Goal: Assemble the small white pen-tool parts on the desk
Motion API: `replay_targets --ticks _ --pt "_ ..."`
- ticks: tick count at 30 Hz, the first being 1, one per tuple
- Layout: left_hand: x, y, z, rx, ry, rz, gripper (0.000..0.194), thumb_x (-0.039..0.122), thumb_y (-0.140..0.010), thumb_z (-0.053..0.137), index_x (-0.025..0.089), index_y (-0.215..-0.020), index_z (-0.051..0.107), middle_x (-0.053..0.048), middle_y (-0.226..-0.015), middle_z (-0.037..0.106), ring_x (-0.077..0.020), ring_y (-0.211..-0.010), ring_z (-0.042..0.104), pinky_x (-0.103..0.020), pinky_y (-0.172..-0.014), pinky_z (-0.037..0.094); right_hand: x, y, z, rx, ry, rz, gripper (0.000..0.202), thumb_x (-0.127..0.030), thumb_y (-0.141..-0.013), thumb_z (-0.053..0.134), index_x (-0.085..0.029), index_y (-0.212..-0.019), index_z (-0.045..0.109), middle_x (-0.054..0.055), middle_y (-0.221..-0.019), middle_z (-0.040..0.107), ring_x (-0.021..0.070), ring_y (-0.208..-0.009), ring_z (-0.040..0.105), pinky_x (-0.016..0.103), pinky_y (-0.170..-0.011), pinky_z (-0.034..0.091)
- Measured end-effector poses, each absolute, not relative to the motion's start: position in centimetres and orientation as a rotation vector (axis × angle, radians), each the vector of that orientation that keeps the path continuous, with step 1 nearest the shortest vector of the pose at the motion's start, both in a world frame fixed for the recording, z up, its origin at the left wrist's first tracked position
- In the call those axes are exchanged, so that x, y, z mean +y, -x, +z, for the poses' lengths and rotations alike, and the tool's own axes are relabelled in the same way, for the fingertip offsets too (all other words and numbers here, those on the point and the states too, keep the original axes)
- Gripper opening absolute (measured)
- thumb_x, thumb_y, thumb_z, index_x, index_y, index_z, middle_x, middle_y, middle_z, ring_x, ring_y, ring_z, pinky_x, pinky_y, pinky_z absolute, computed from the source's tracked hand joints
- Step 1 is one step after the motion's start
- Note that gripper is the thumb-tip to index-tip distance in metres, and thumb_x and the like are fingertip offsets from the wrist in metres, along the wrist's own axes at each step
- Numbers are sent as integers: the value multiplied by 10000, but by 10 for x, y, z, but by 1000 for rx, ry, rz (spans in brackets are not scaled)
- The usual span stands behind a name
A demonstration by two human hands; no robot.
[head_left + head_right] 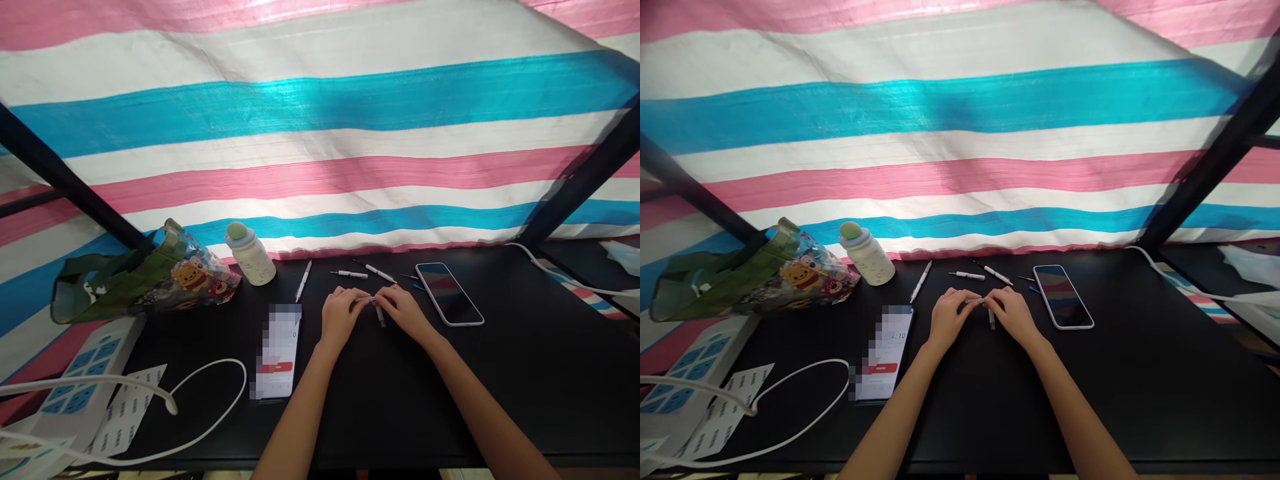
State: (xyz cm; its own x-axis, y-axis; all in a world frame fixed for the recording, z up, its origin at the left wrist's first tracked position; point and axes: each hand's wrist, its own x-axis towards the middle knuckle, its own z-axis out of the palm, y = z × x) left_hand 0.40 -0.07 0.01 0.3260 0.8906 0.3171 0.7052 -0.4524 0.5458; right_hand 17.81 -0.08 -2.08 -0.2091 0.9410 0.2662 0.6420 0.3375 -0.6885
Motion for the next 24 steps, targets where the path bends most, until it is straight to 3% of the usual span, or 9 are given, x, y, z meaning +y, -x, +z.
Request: replay_targets --ticks 6,10,15,24 --pt "1 -3 -2 1475 -2261 780 198 397 -874 473 296 -921 637 47 -667 651 -153 -795 522 -280 -749 354 2 -181 -23 -1900 1400 495 134 -308 -810 524 -217 -845 615 31 -794 670 191 -793 590 329 -769 410" --pt "2 -3 -3 1490 -2256 796 211 402 -884 453 291 -906 632 54 -620 636 -150 -767 518 -274 -732 343 3 -184 -21 -1847 1451 433 140 -313 -803 538 -217 -864 621 24 -755 669 195 -792 595 336 -780 395" --pt "1 -3 -1 1492 -2251 816 185 383 -877 474 303 -928 633 54 -670 651 -150 -776 522 -274 -734 350 2 -183 -20 -1862 1434 440 130 -307 -804 540 -224 -863 621 25 -785 675 197 -809 592 335 -777 401" --pt "0 -4 3 1492 -2237 849 182 359 -875 481 295 -951 634 41 -956 667 -158 -872 522 -281 -758 380 1 -180 -21 -1883 1424 453 125 -310 -806 537 -228 -857 616 26 -781 675 206 -824 588 346 -790 396"
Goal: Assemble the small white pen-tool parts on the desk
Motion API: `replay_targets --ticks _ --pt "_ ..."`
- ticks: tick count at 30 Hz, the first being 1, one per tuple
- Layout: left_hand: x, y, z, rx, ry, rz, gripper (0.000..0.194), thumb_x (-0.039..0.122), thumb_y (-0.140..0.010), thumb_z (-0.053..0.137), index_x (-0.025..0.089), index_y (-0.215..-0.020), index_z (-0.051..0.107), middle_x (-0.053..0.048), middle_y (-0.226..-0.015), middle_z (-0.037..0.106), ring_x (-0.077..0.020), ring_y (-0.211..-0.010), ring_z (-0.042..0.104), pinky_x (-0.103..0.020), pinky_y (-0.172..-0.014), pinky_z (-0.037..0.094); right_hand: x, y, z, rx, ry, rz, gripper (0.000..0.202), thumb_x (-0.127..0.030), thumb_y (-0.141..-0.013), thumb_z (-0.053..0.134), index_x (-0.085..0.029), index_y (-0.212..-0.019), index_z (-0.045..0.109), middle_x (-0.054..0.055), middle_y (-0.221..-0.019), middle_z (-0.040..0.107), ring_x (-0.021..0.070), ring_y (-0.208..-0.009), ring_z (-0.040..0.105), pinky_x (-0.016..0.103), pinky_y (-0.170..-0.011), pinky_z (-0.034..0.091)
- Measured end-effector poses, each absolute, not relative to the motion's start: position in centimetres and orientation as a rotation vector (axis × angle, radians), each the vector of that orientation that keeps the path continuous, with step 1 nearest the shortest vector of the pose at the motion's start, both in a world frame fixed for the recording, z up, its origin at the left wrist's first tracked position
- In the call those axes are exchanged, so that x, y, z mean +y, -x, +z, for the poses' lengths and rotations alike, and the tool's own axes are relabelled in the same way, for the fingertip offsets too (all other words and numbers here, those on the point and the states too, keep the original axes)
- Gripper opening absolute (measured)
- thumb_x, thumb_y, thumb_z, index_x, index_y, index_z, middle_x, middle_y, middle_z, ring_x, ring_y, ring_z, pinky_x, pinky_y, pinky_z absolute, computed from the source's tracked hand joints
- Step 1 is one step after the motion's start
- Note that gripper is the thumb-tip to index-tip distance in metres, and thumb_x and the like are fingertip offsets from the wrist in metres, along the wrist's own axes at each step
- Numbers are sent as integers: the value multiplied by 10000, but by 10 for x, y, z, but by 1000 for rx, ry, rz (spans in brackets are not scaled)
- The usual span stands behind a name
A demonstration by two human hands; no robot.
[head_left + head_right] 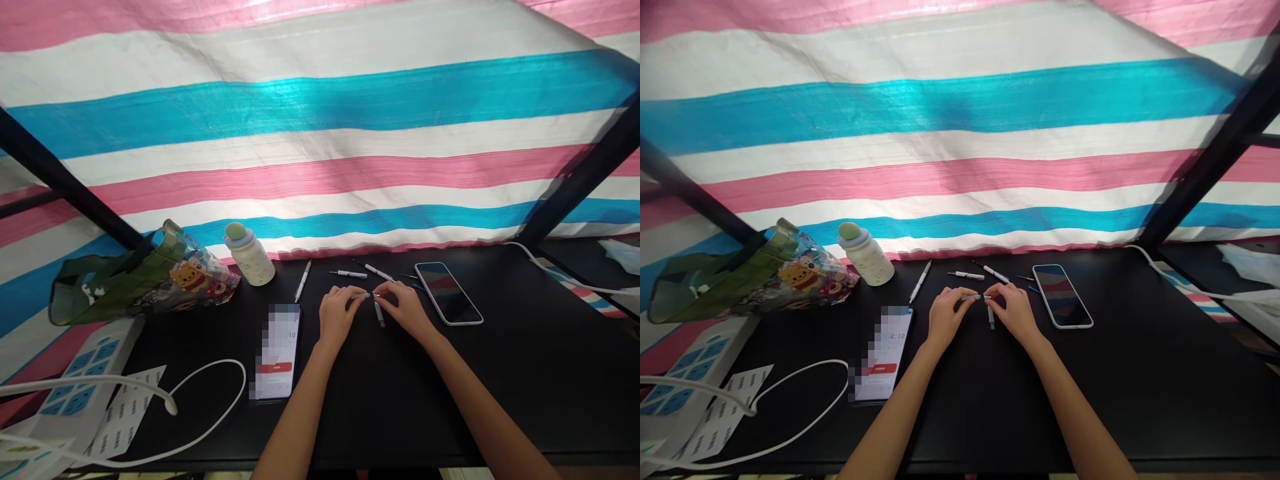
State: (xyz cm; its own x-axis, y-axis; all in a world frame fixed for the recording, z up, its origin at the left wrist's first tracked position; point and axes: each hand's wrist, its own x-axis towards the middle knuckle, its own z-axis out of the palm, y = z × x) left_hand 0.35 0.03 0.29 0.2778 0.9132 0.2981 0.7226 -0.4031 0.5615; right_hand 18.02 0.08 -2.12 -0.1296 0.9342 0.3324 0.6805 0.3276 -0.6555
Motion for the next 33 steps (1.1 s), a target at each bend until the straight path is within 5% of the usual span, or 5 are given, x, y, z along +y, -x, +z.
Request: replay_targets --ticks 10,16,22,29,33 --pt "1 -4 -1 1395 -2277 863 160 341 -865 503 293 -940 636 51 -929 673 -153 -855 519 -278 -771 393 0 -179 -21 -1918 1415 480 154 -348 -820 529 -231 -836 628 25 -799 680 202 -818 576 335 -779 389" --pt "1 -4 -2 1349 -2310 878 164 343 -869 499 286 -938 636 43 -909 675 -155 -860 525 -281 -765 392 -2 -177 -19 -1970 1467 502 350 -349 -910 346 -225 -706 602 11 -741 670 181 -780 569 313 -775 382" --pt "1 -4 -3 1385 -2286 916 146 312 -877 489 262 -941 611 40 -944 659 -146 -856 530 -276 -769 397 -2 -177 -21 -1895 1372 560 205 -377 -863 447 -212 -880 568 16 -749 656 183 -771 574 300 -741 405" --pt "1 -4 -5 1285 -2326 911 145 292 -890 464 262 -942 596 44 -918 656 -147 -859 530 -274 -781 394 -5 -175 -17 -1922 1447 514 348 -359 -908 342 -210 -654 529 13 -677 614 174 -727 547 285 -693 385" --pt "2 -4 -5 1307 -2317 928 151 296 -894 453 262 -948 590 46 -942 651 -144 -859 529 -269 -767 397 -6 -174 -16 -1882 1424 564 239 -369 -892 384 -218 -801 546 2 -718 634 170 -749 563 275 -695 390"
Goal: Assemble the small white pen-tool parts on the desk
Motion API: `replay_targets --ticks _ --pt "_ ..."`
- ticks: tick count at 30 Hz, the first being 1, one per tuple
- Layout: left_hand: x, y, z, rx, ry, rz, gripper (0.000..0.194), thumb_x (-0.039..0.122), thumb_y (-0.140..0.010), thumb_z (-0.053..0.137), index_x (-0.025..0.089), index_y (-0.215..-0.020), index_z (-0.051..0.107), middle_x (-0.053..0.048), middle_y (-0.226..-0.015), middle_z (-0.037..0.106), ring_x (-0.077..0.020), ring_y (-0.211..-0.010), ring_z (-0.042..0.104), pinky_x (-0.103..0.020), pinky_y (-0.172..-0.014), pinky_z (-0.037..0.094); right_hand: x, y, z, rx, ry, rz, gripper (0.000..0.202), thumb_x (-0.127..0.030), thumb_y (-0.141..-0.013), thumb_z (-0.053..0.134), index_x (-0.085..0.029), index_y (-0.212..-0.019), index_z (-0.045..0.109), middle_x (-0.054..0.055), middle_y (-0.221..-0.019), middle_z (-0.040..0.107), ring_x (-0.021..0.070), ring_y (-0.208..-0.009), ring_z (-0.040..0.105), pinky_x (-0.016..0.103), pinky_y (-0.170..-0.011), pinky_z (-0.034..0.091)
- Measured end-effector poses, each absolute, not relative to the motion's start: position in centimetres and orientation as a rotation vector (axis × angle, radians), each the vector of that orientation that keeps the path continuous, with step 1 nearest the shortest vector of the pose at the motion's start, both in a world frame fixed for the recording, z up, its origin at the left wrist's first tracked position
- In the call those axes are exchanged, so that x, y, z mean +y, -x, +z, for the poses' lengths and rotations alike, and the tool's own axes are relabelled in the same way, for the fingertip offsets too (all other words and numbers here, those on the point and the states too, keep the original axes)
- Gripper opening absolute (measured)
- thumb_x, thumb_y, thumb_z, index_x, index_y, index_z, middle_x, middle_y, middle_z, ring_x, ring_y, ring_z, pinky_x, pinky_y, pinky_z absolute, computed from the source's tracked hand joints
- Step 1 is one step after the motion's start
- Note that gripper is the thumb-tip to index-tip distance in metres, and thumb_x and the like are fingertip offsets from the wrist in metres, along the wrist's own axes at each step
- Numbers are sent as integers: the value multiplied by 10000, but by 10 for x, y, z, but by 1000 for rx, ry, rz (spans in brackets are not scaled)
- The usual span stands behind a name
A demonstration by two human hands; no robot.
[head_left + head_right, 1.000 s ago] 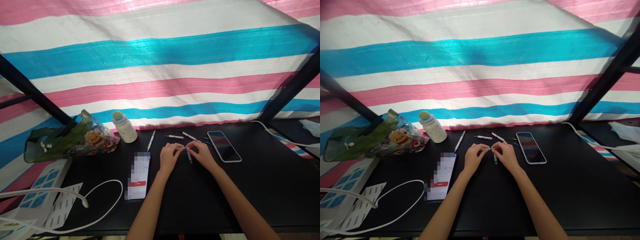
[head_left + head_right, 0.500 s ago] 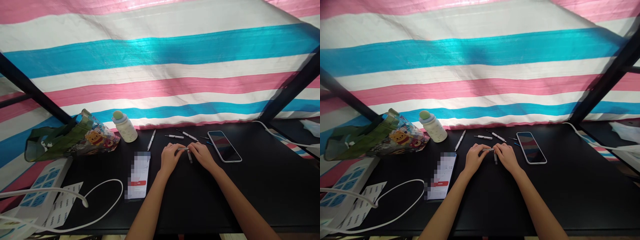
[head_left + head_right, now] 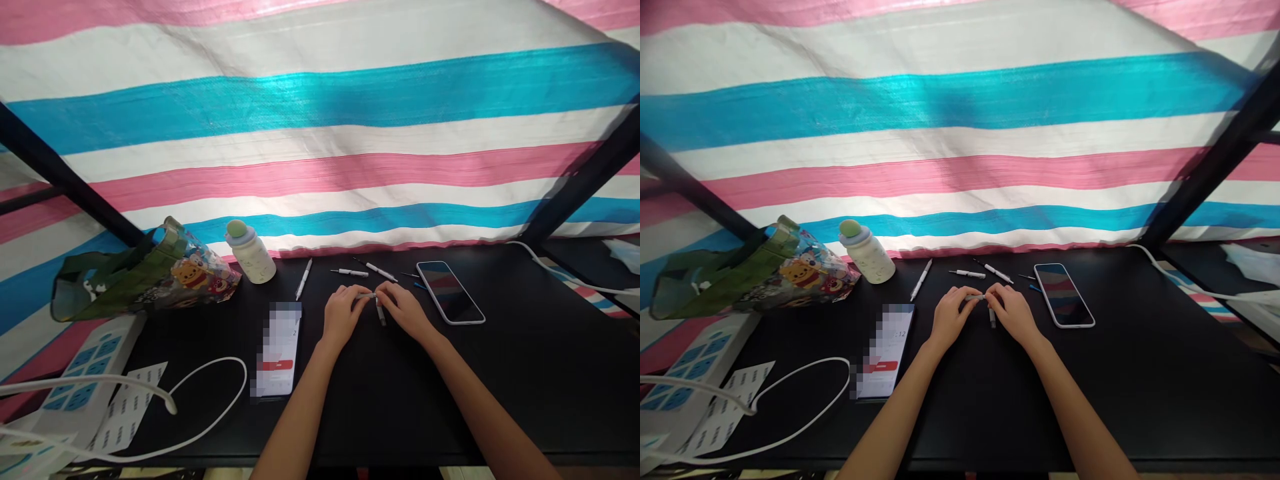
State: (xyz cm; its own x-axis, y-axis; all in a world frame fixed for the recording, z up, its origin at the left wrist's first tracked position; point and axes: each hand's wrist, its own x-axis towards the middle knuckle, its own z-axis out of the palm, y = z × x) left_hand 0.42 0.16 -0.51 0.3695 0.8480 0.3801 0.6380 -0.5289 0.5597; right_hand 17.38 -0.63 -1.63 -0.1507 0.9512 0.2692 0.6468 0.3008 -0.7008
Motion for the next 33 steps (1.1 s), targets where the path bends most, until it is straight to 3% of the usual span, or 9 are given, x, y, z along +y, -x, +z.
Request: replay_targets --ticks 4,11,17,28,33 --pt "2 -3 -5 1305 -2304 933 156 273 -899 439 255 -960 581 38 -940 643 -143 -867 524 -262 -767 403 -8 -174 -16 -1884 1411 615 171 -371 -855 452 -227 -891 536 -8 -744 640 161 -741 577 254 -658 391" --pt "0 -4 -4 1255 -2309 881 174 279 -909 411 254 -954 577 35 -906 637 -146 -860 515 -259 -761 406 -10 -173 -11 -1934 1535 545 356 -411 -897 331 -215 -673 526 1 -674 606 158 -710 550 250 -629 366" --pt "1 -4 -4 1276 -2285 919 161 288 -906 420 251 -953 570 37 -936 638 -146 -863 516 -257 -747 407 -10 -172 -12 -1877 1456 650 234 -408 -875 381 -231 -850 531 -6 -718 624 160 -707 563 254 -643 388" --pt "1 -4 -4 1303 -2249 899 167 322 -891 445 263 -961 585 26 -846 645 -150 -846 531 -257 -733 420 -10 -173 -12 -1894 1523 609 243 -412 -874 383 -243 -812 548 -19 -703 632 158 -715 563 250 -641 382" --pt "0 -4 -8 1322 -2218 921 191 244 -854 496 268 -1034 556 23 -900 620 -142 -864 541 -256 -756 432 -6 -174 -19 -1864 1489 687 215 -381 -868 388 -232 -864 543 -6 -727 641 163 -727 584 270 -681 418"
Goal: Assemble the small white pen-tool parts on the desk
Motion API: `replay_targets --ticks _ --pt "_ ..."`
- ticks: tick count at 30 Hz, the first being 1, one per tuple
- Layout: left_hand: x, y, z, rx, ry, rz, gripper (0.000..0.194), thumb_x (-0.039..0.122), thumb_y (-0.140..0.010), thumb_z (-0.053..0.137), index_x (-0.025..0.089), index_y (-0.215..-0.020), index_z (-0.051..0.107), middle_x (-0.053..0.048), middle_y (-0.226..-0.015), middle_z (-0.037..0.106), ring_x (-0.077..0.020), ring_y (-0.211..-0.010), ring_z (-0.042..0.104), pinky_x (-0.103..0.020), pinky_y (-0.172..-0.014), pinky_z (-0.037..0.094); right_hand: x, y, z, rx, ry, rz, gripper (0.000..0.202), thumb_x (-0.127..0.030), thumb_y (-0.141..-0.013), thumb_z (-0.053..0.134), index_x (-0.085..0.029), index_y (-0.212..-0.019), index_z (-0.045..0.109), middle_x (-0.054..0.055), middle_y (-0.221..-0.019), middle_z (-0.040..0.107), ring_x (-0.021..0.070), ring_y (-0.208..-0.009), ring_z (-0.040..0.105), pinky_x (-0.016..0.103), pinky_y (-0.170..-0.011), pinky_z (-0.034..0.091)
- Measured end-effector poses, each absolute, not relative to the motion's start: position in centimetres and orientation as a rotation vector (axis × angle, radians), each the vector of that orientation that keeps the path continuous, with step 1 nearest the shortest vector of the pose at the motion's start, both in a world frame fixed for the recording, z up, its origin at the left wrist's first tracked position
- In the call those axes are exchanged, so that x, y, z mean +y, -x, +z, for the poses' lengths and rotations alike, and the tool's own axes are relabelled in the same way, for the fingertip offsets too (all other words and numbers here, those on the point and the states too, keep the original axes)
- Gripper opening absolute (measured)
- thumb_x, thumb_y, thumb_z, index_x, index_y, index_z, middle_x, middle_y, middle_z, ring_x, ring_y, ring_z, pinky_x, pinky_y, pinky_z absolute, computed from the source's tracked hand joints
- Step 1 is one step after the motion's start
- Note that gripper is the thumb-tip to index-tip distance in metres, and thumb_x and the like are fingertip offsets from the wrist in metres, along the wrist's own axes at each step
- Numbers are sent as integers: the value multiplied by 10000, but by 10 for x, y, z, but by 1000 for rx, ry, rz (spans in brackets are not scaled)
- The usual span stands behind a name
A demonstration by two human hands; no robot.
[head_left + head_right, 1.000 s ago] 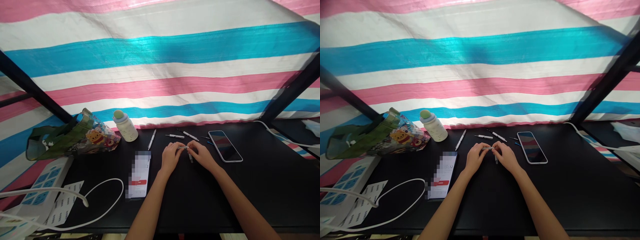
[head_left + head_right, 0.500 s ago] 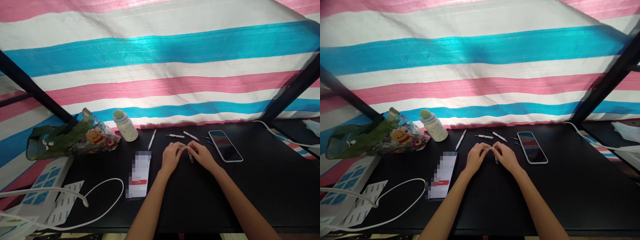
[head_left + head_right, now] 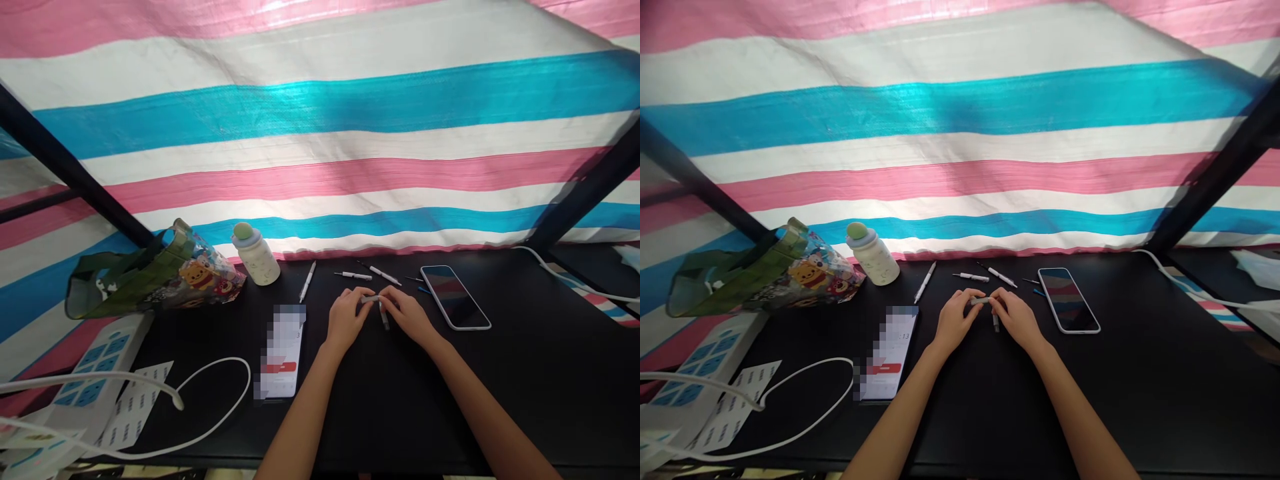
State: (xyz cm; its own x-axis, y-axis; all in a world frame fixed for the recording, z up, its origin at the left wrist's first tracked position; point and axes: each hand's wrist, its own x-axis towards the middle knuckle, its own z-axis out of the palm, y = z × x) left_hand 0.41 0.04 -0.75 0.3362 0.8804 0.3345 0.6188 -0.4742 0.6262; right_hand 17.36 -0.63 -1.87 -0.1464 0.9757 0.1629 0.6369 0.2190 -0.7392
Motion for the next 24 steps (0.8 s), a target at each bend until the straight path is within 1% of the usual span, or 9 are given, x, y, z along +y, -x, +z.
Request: replay_targets --ticks 5,10,18,24 --pt "1 -4 -8 1328 -2223 925 188 206 -848 479 256 -1012 556 20 -951 621 -153 -906 532 -273 -776 436 -4 -174 -26 -1872 1442 709 165 -313 -835 432 -225 -929 535 8 -779 635 169 -762 589 290 -709 439" --pt "1 -5 -6 1370 -2206 906 175 209 -842 488 254 -994 562 18 -956 625 -160 -916 527 -281 -784 434 -3 -173 -30 -1884 1410 713 182 -242 -795 462 -225 -968 515 2 -798 620 160 -778 587 291 -724 442" --pt "1 -5 -6 1362 -2234 916 157 215 -847 484 253 -978 563 22 -951 623 -152 -900 527 -269 -777 433 -2 -173 -31 -1887 1424 690 178 -219 -772 481 -227 -947 510 -6 -795 614 152 -781 589 276 -714 441" --pt "1 -5 -6 1377 -2233 908 156 217 -841 497 256 -978 561 28 -958 624 -156 -905 527 -274 -774 431 -2 -173 -31 -1893 1436 699 195 -218 -774 486 -231 -967 507 0 -817 609 158 -790 586 284 -719 443"
